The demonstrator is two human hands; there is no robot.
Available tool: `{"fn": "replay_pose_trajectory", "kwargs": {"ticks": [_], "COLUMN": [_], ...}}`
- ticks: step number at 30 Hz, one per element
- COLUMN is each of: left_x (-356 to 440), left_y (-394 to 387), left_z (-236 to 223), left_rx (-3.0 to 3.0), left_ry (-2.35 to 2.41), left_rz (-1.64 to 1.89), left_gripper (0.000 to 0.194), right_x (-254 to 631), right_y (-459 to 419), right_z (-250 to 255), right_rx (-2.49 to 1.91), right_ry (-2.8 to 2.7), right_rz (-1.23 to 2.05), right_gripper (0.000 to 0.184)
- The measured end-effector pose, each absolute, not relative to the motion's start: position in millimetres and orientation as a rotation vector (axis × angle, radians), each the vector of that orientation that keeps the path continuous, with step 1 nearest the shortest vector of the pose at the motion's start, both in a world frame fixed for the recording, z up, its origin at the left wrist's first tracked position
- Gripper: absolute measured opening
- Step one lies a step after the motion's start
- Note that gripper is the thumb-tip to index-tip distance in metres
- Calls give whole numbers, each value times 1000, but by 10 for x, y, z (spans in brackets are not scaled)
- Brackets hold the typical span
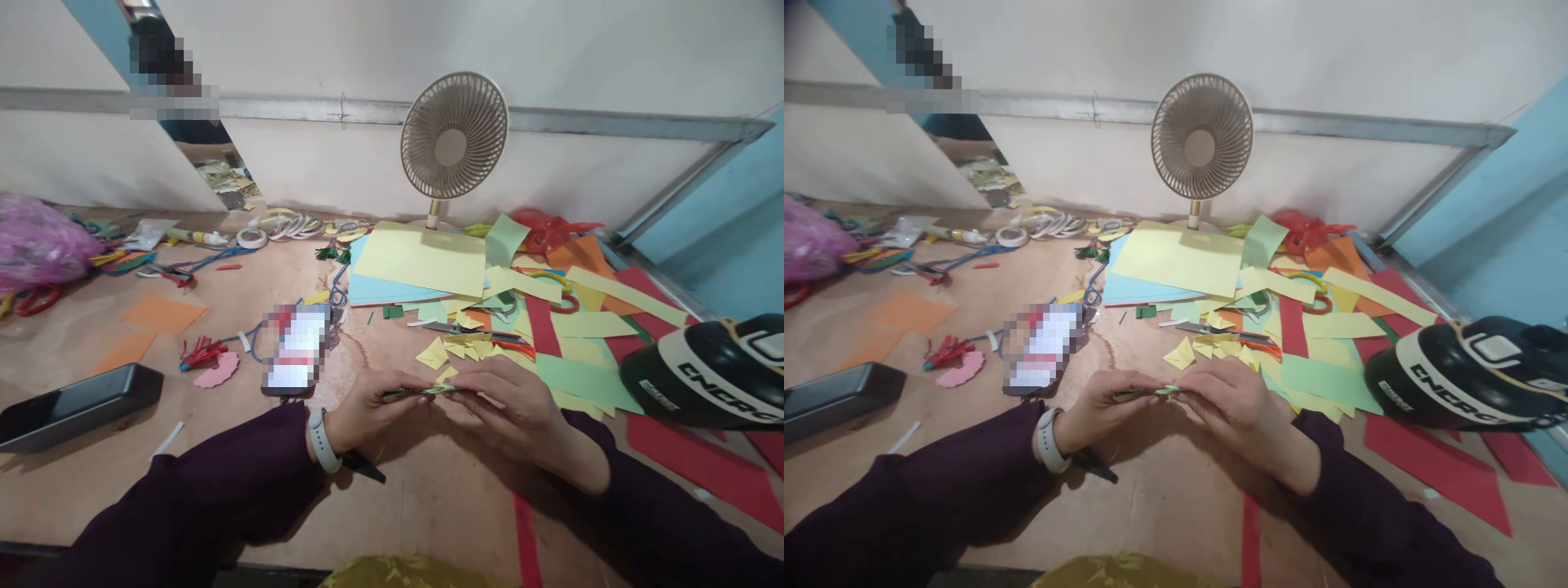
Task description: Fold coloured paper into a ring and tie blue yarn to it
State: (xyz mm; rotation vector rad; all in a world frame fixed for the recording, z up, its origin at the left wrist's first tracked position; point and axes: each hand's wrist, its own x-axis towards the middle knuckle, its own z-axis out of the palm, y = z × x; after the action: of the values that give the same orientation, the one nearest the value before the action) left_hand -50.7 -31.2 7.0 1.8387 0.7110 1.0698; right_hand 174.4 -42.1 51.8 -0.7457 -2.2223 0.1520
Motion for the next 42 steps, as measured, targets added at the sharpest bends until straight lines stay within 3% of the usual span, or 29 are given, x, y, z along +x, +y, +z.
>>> {"fn": "replay_pose_trajectory", "kwargs": {"ticks": [12, 21, 29, 42], "left_x": [-495, -466, -461, -461], "left_y": [-317, -322, -324, -327], "left_z": [85, 81, 102, 55], "left_rx": [1804, 1628, 1563, 1484], "left_ry": [716, 790, 844, 900], "left_rz": [1067, 1062, 1030, 971], "left_gripper": [18, 14, 14, 22], "right_x": [1750, 1770, 1784, 1798], "right_y": [-403, -374, -391, -384], "right_z": [483, 449, 470, 482], "right_rx": [-675, -535, -467, -406], "right_ry": [-2247, -2349, -2418, -2445], "right_rz": [144, -200, -402, -500], "right_gripper": [17, 24, 17, 18]}}
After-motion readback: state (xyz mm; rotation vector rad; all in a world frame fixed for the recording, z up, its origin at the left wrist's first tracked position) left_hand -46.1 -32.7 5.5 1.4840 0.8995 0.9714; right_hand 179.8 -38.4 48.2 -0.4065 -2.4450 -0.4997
